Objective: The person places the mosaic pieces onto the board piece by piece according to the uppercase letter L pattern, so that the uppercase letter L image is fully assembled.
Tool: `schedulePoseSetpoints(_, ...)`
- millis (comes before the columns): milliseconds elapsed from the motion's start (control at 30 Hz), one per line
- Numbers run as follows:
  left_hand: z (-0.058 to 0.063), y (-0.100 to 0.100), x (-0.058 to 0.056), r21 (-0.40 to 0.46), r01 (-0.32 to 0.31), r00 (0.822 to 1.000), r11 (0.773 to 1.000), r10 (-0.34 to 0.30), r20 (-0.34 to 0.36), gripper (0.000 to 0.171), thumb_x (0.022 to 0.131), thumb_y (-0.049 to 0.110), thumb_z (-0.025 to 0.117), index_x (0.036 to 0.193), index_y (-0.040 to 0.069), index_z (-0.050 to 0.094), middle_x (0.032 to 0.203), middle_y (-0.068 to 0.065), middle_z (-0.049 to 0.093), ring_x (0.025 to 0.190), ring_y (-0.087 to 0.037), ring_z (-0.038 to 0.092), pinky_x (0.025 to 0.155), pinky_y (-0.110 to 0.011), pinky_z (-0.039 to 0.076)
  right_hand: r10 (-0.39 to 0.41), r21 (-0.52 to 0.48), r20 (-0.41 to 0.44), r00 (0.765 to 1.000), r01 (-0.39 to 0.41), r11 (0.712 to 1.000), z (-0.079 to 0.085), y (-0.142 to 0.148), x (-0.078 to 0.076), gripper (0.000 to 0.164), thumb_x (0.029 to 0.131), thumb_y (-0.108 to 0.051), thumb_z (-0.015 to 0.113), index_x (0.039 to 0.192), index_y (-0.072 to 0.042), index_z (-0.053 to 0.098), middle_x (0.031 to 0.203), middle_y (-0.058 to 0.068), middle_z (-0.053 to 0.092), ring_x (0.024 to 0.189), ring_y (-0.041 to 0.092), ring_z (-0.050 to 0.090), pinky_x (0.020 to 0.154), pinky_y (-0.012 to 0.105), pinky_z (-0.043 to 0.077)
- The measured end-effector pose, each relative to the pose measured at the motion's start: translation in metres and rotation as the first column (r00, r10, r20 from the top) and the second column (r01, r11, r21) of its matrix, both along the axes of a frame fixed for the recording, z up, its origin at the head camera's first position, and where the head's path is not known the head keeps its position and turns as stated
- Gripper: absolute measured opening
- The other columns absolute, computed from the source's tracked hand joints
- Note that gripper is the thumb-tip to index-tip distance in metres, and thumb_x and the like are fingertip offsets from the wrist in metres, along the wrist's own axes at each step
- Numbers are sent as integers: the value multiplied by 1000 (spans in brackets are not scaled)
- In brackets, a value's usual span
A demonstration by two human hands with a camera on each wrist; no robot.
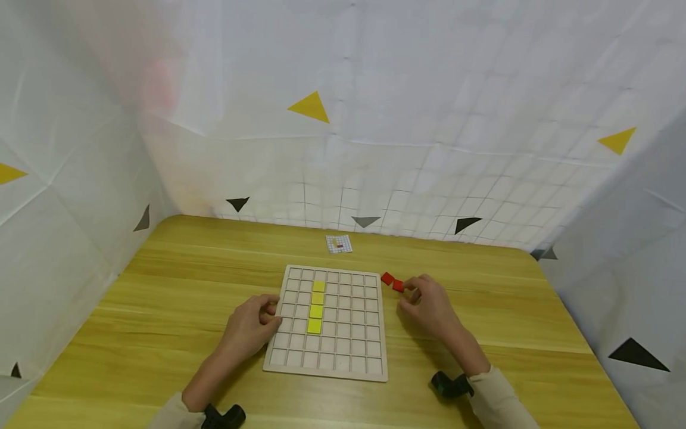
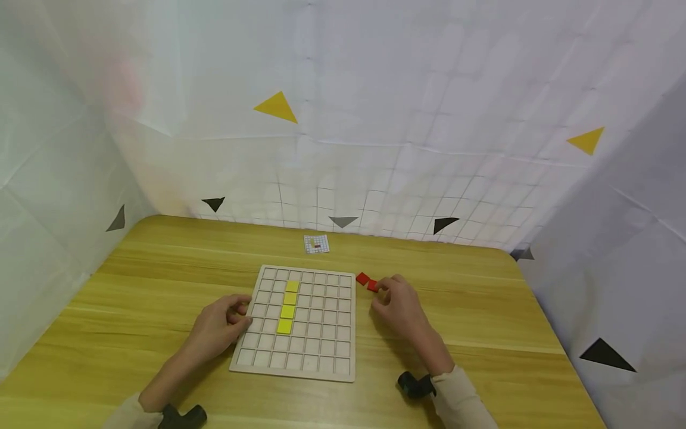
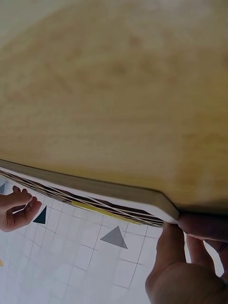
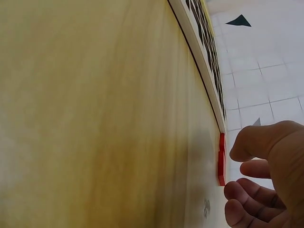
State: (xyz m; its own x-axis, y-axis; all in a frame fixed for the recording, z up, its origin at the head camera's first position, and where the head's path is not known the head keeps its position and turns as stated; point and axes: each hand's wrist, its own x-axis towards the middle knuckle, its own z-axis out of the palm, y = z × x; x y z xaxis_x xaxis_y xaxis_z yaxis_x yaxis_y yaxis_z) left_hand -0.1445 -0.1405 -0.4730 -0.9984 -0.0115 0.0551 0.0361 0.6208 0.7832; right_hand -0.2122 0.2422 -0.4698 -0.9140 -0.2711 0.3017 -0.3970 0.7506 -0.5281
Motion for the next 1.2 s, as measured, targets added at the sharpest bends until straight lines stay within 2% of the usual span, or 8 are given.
schedulePoseSetpoints(300,-1,1,0,13,-12,999,1000,11,31,42,84,9,77,124,2,67,97,-2,62,81,-11,64,70,-31,53,-27,12,24,999,27,1000,-5,2,-9,26,80,-5,79,105,-2,72,97,10,62,73,14,60,63,32,51)
schedulePoseSetpoints(700,-1,1,-1,4,-13,999,1000,13,29,42,84,9,77,124,2,67,97,-2,62,80,-10,63,70,-30,52,-33,8,48,998,33,999,-5,-1,-18,33,80,-5,78,111,1,70,97,11,60,74,16,57,66,35,50)
schedulePoseSetpoints(1200,-5,0,-2,3,-15,1000,1000,15,12,42,84,9,77,124,3,67,96,-1,62,79,-10,63,70,-30,52,-27,14,79,996,26,1000,-9,-3,-28,27,81,-8,76,107,-1,71,94,7,59,73,16,54,65,34,48)
